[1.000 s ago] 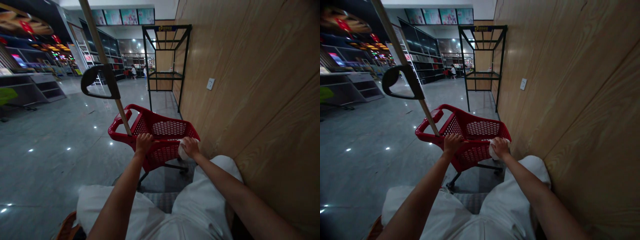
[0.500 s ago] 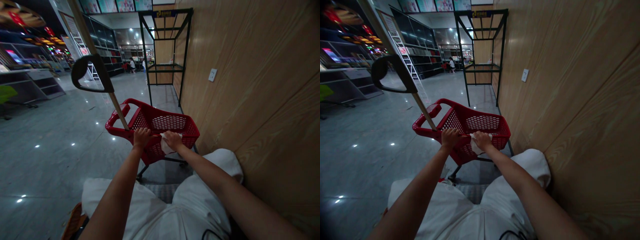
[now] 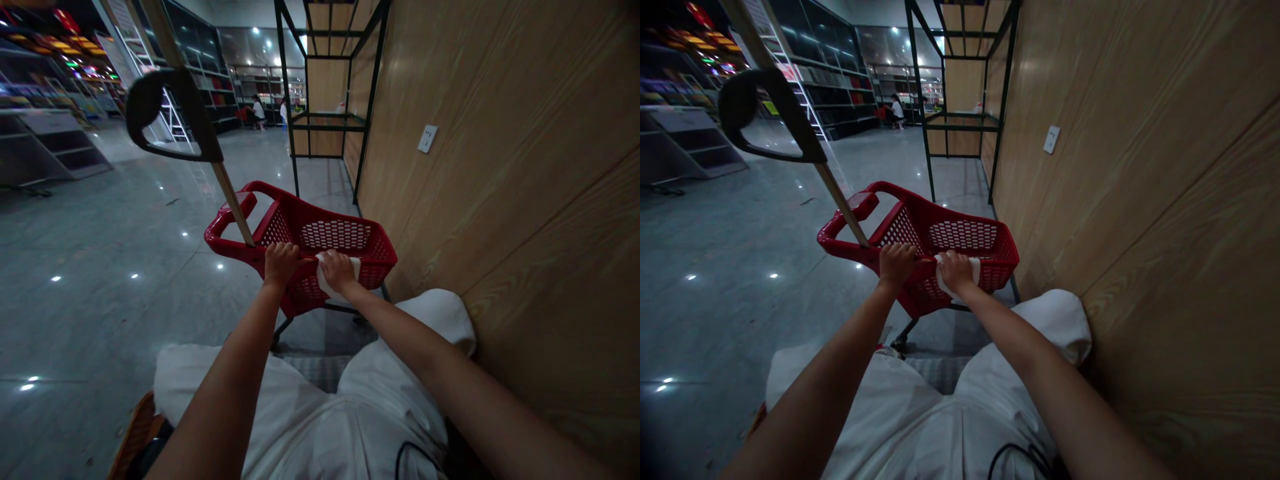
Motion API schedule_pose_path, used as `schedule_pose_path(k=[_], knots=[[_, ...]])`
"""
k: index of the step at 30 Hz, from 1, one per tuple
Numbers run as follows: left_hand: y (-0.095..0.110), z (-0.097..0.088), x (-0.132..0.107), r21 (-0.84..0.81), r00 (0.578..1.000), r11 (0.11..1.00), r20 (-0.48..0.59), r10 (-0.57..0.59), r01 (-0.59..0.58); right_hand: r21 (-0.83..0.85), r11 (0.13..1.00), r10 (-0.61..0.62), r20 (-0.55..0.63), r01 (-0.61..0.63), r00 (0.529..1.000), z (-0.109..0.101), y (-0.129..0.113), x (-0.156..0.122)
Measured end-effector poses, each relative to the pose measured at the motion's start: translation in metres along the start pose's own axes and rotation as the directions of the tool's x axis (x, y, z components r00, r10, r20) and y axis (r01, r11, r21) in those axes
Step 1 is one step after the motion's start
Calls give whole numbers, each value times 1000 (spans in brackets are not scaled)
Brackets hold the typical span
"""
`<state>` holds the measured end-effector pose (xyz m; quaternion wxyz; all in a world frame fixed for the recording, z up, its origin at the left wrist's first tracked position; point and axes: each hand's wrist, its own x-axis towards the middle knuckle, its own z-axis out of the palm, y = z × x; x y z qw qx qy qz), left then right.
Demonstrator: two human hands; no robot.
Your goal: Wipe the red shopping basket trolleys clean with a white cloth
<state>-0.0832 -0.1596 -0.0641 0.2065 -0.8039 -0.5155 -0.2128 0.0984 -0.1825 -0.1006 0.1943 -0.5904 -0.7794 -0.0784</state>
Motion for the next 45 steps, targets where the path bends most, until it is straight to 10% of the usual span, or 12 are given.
schedule_pose_path(k=[5, 16, 28, 39, 45], knots=[[-3, -1, -1, 23, 1000, 1000, 13, 2, -2, 19, 998, -56, 33, 56, 998, -3, -20, 9], [6, 0, 2, -7, 1000, 1000, 17, -3, 3, -76, 995, 70, 11, -69, 998, -8, 110, -37], [6, 0, 2, 1, 1000, 1000, 6, 6, -6, -23, 998, -58, 5, 58, 998, 4, -5, 7], [1, 1, -1, -21, 1000, 1000, 12, 7, -7, -134, 991, -5, -51, -2, 999, 4, 137, -51], [2, 2, 1, 30, 1000, 999, 0, 13, -13, -105, 992, 67, -86, -76, 994, 7, 119, -46]])
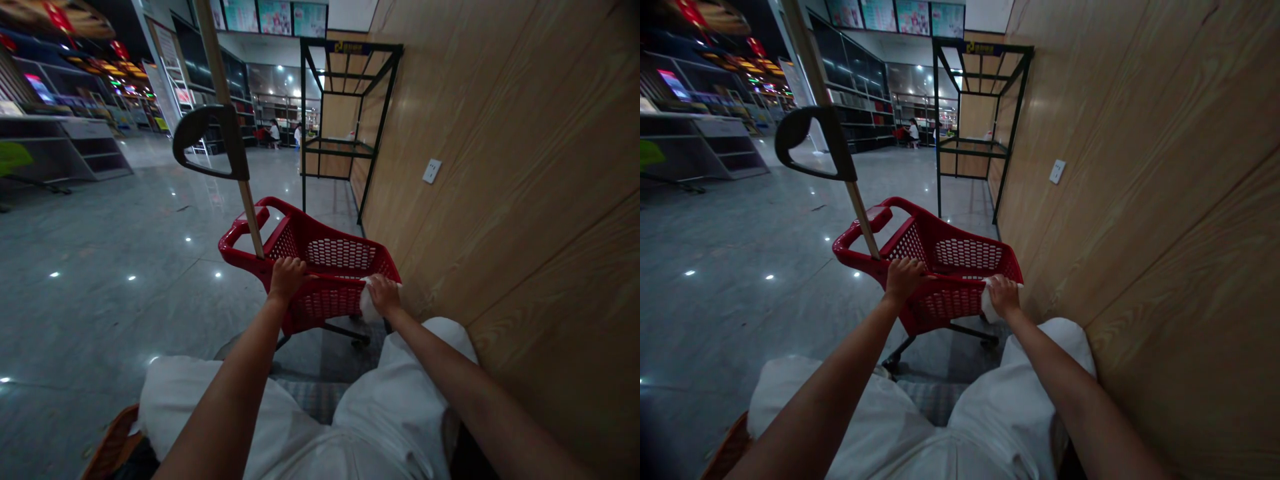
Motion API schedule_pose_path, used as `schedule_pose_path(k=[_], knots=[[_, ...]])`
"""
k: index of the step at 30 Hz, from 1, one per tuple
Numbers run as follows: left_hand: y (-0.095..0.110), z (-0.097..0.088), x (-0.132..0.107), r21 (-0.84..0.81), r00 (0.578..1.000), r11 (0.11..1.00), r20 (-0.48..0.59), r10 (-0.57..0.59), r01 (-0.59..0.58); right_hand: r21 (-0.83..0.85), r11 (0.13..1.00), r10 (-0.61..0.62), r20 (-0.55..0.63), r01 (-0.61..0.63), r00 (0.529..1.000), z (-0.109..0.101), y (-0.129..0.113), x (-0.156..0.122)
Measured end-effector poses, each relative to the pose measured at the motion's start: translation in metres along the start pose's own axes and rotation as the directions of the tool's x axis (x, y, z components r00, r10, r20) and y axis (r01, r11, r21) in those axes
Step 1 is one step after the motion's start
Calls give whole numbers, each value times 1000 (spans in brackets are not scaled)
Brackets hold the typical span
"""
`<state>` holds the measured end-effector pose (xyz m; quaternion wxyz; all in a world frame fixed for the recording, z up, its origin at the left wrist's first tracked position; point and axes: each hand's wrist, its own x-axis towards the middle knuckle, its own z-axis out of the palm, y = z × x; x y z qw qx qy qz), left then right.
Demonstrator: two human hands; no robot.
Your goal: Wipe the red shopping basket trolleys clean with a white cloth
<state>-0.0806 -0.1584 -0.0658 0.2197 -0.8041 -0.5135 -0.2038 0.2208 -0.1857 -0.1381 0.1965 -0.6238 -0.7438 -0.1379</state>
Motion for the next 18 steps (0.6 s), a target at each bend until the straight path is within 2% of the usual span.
schedule_pose_path(k=[4, 7, 10, 12, 14, 18], knots=[[-2, -1, 0, 11, 1000, 1000, 0, -7, 7, 75, 993, -94, 21, 92, 995, -3, -69, 21], [-3, -2, 1, 8, 1000, 1000, -3, -20, 20, 133, 985, -109, 15, 106, 994, -7, -121, 38], [-3, -3, 0, 6, 1000, 1000, 6, -13, 13, 166, 979, -114, -13, 114, 993, -7, -142, 45], [-3, -2, -1, 11, 1000, 1000, 8, -5, 5, 153, 977, -147, -16, 148, 989, -4, -134, 43], [-3, -2, -1, 23, 1000, 1000, 2, -4, 4, 123, 976, -182, -8, 181, 983, -1, -112, 37], [-1, 1, -1, 29, 1000, 1000, 0, 11, -11, 50, 982, -182, -14, 183, 983, 7, -37, 12]])
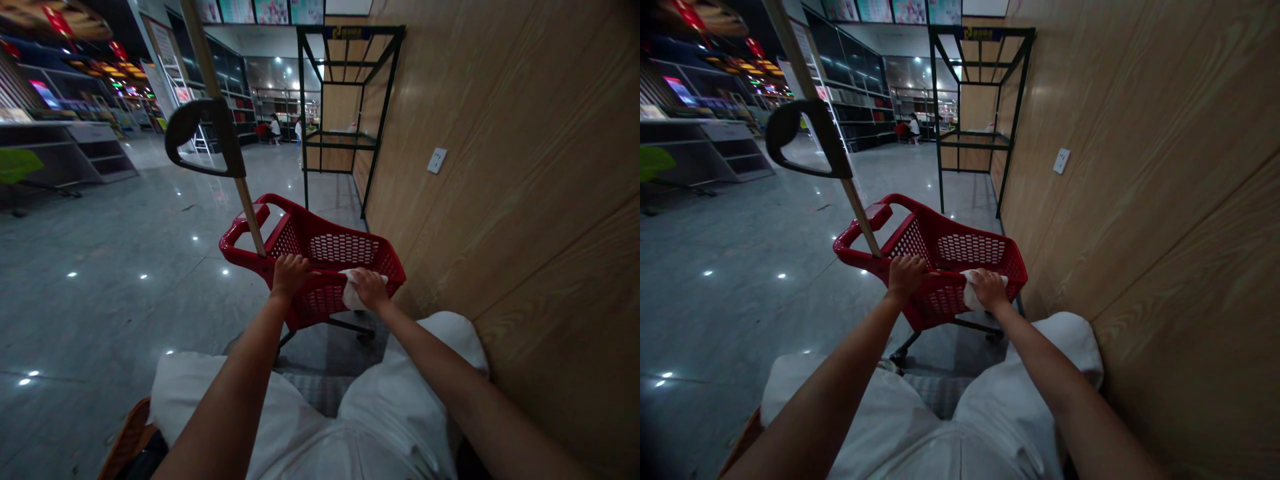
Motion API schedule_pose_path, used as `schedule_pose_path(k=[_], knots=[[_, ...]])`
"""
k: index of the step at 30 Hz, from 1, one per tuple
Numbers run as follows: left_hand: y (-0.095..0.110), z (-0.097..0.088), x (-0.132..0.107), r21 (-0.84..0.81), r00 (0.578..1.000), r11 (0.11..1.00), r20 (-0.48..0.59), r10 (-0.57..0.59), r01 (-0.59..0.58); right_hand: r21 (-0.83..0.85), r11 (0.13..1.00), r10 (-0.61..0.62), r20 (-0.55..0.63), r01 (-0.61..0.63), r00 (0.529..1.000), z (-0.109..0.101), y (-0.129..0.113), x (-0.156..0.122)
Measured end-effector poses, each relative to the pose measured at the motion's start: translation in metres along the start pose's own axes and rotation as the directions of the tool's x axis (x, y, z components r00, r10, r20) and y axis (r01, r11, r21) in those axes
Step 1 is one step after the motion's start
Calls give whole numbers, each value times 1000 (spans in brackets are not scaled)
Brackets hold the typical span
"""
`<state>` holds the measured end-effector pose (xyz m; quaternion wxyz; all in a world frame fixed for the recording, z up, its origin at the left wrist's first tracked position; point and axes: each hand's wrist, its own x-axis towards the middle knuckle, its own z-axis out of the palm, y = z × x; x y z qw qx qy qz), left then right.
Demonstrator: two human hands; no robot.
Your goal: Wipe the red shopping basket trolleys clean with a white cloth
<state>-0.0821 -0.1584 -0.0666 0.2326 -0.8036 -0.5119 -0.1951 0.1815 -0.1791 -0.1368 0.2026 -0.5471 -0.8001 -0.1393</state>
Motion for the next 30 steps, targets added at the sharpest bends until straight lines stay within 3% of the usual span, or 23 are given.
schedule_pose_path(k=[4, 7, 10, 13, 16, 19, 21, 24, 28, 30], knots=[[0, 2, 1, -27, 1000, 1000, -9, 9, -10, -97, 993, 66, -51, -71, 996, -1, 65, -40], [1, 3, 0, -58, 1000, 998, -26, 0, -2, -126, 984, 117, -71, -125, 991, -3, 75, -47], [1, 2, 0, -59, 1000, 998, -24, -7, 6, -77, 993, 81, -74, -86, 994, -4, 39, -27], [1, 1, -1, -44, 1000, 999, -23, -19, 18, 5, 1000, -24, -39, 24, 999, -2, -24, 10], [1, -2, -1, -37, 999, 999, -23, -31, 30, 62, 998, -10, -18, 11, 1000, -1, -77, 41], [1, -4, -1, -15, 1000, 1000, -6, -20, 20, 56, 998, 6, 15, -6, 1000, -3, -91, 52], [1, -5, -1, -3, 1000, 1000, 7, -11, 11, 33, 999, -25, 47, 23, 999, -4, -76, 45], [2, -4, -1, -3, 1000, 1000, 2, -16, 16, -12, 999, -35, 69, 36, 997, -5, -31, 20], [3, -3, -2, -51, 1000, 999, -2, -4, 4, -62, 998, 11, 8, -10, 1000, -5, 36, -20], [4, -4, -2, -65, 1000, 998, -6, -8, 7, -65, 997, 33, -30, -35, 999, -6, 55, -31]])
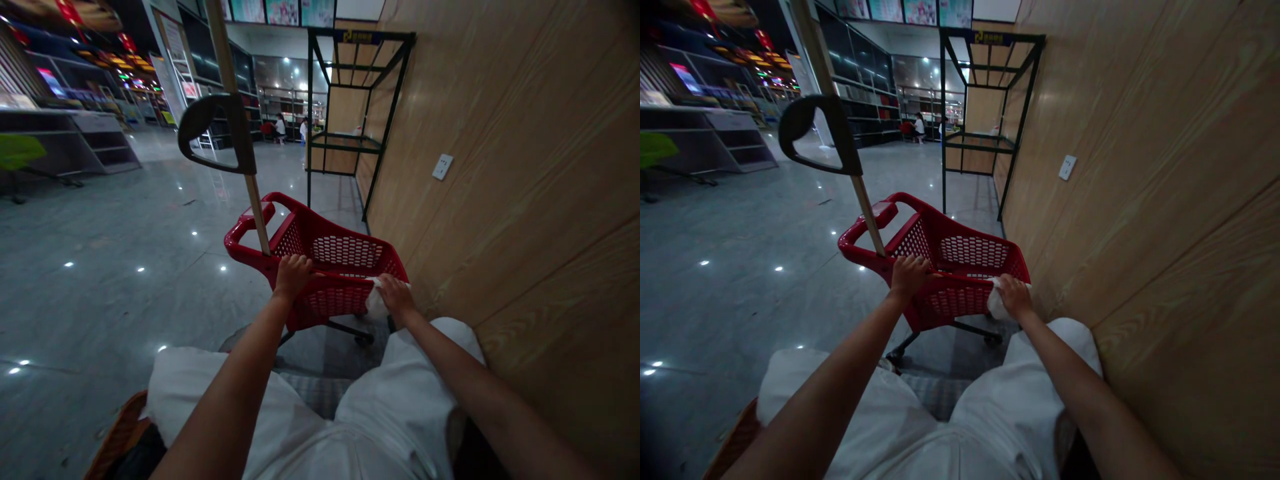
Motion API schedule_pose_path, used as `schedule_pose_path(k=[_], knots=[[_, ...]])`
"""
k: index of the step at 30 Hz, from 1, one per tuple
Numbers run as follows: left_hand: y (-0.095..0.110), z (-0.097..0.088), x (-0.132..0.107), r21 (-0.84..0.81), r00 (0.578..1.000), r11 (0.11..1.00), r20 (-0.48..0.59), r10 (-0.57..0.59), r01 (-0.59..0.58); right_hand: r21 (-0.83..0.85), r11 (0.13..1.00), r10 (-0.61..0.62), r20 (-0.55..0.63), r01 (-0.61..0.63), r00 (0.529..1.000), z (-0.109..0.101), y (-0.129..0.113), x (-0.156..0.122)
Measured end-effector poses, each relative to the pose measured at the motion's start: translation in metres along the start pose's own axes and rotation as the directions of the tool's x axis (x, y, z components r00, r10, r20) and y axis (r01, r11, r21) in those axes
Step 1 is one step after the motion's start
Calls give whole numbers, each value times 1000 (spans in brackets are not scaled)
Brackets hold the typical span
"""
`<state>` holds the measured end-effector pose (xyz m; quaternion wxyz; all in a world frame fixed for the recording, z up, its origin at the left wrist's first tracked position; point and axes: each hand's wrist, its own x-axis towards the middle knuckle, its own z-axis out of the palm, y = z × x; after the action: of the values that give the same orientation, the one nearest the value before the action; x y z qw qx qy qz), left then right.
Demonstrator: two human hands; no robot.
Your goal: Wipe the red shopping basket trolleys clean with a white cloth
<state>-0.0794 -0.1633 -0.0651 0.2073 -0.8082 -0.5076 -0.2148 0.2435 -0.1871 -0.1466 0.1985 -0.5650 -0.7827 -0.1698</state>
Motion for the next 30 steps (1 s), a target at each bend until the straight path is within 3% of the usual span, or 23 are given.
schedule_pose_path(k=[3, 10, 13, 16, 20, 24, 27, 30], knots=[[1, 0, 0, 5, 1000, 1000, -3, -10, 10, 25, 999, 20, 2, -20, 1000, -3, -8, 3], [-1, 0, -1, -12, 1000, 1000, 1, -26, 26, 170, 984, -60, 82, 46, 995, -18, -132, 68], [-3, -1, -1, -8, 1000, 1000, 12, -16, 16, 180, 982, -65, 92, 48, 994, -18, -153, 80], [-4, 0, -1, -5, 1000, 1000, 12, -9, 9, 145, 985, -109, 132, 90, 985, -13, -130, 71], [-4, 2, 0, 8, 1000, 1000, 13, 2, -3, 52, 998, -54, 142, 47, 988, -6, -53, 32], [-3, 2, 0, 4, 1000, 1000, 11, 1, -1, -17, 998, 56, 60, -55, 997, -5, 13, -7], [-3, 1, 0, -4, 1000, 1000, 0, -6, 6, -17, 993, 120, 25, -120, 992, -6, 17, -13], [-3, 1, 0, -4, 1000, 1000, -14, -5, 5, 46, 993, 105, 35, -106, 994, -10, -23, 6]])
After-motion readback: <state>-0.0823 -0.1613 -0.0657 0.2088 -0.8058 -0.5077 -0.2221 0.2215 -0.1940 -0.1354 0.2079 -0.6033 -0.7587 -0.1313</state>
